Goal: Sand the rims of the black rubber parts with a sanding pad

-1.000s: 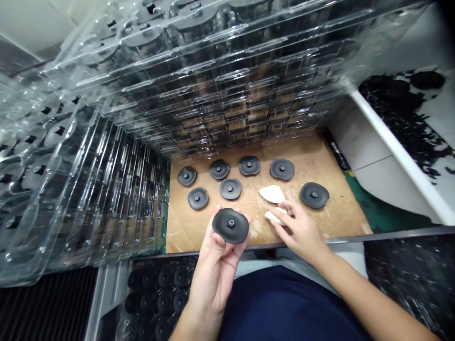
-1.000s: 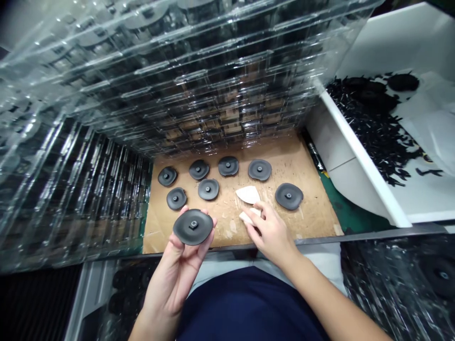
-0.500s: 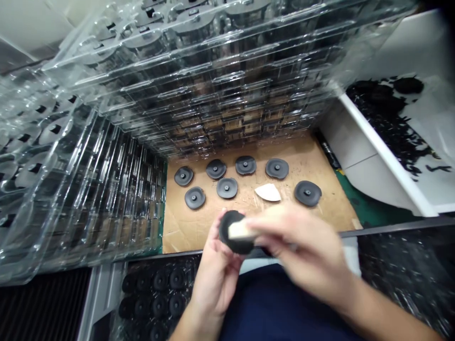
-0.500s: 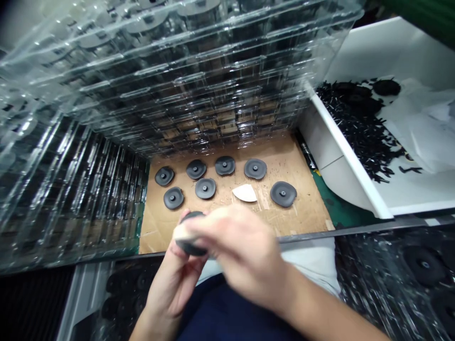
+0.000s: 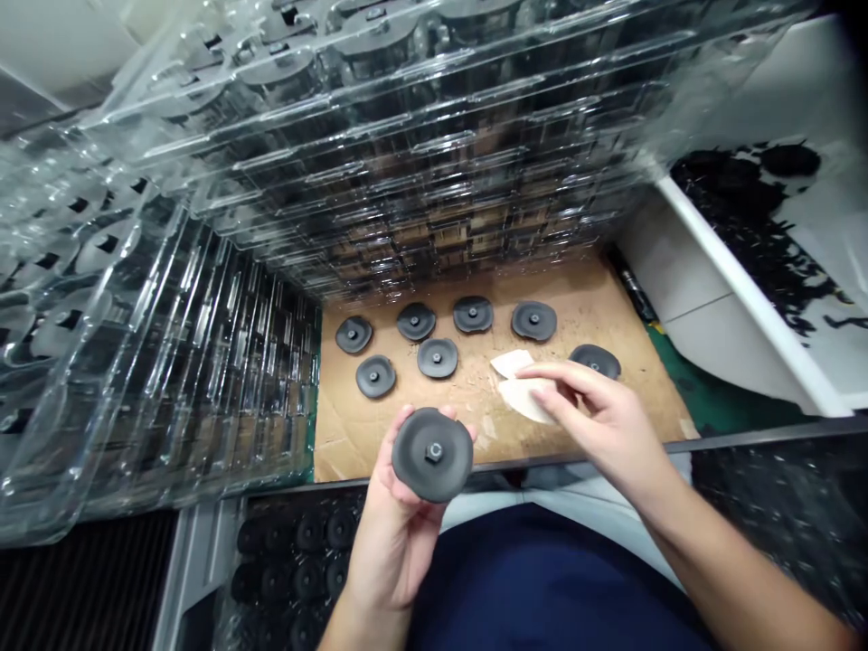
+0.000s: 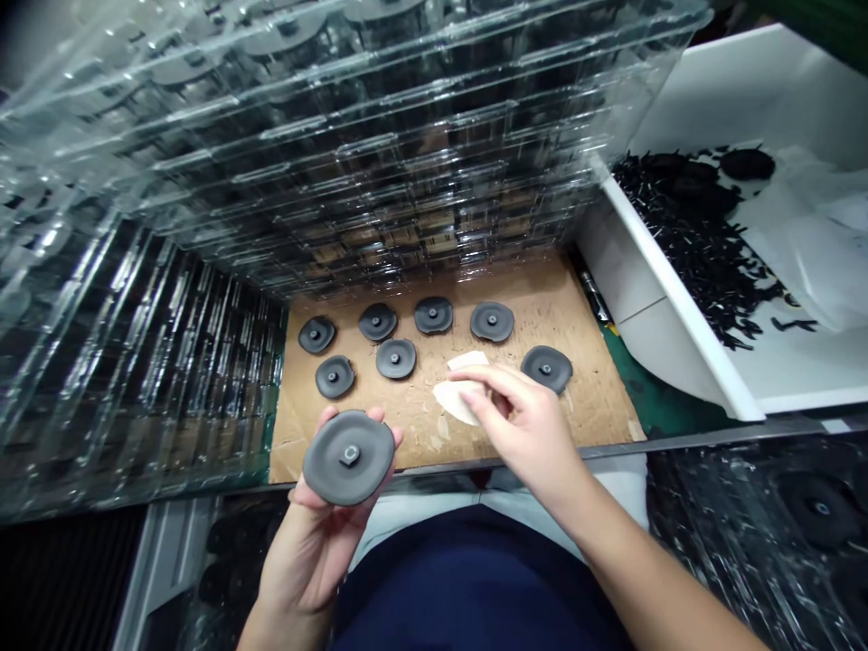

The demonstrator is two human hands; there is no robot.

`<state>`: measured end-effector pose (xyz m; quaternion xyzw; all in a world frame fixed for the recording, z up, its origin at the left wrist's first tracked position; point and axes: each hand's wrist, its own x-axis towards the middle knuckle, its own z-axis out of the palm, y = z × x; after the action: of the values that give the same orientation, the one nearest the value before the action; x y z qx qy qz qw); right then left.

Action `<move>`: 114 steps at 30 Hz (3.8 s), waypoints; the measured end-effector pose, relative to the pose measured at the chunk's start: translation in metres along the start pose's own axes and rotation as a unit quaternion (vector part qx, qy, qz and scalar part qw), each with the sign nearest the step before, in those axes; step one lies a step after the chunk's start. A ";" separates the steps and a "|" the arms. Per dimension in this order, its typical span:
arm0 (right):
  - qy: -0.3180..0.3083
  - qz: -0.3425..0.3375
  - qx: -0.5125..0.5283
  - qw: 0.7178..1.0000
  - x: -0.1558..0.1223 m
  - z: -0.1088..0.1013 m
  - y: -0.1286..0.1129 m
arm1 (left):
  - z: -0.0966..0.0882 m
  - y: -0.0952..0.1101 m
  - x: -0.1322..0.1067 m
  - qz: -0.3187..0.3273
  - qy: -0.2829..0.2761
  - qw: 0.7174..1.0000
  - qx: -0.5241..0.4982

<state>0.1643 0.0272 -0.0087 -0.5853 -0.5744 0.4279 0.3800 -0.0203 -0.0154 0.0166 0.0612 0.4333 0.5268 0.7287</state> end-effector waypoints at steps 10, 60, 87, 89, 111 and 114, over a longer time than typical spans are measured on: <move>-0.031 0.050 0.101 0.993 -0.022 -0.007 -0.009 | -0.002 -0.003 0.001 -0.002 -0.093 0.995 -0.040; -0.192 -0.190 -0.032 0.962 -0.008 0.008 -0.059 | 0.003 -0.014 0.012 -0.044 -0.010 0.998 0.036; -0.312 -0.029 -0.059 0.948 -0.024 -0.022 -0.009 | -0.005 -0.001 0.014 -0.034 0.037 0.999 -0.011; -0.307 0.008 -0.051 0.950 -0.033 -0.019 0.002 | -0.004 -0.003 0.016 -0.043 0.053 0.997 -0.031; -0.157 0.067 -0.026 0.985 -0.038 -0.012 -0.004 | 0.004 -0.003 0.005 -0.068 -0.002 0.992 -0.103; -0.104 -0.040 -0.010 0.994 -0.033 -0.013 -0.029 | 0.004 -0.005 0.005 -0.060 0.004 0.995 -0.076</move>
<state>0.1672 -0.0032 0.0250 -0.5180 -0.6377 0.4654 0.3293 -0.0131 -0.0121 0.0137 -0.0225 0.3976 0.5141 0.7597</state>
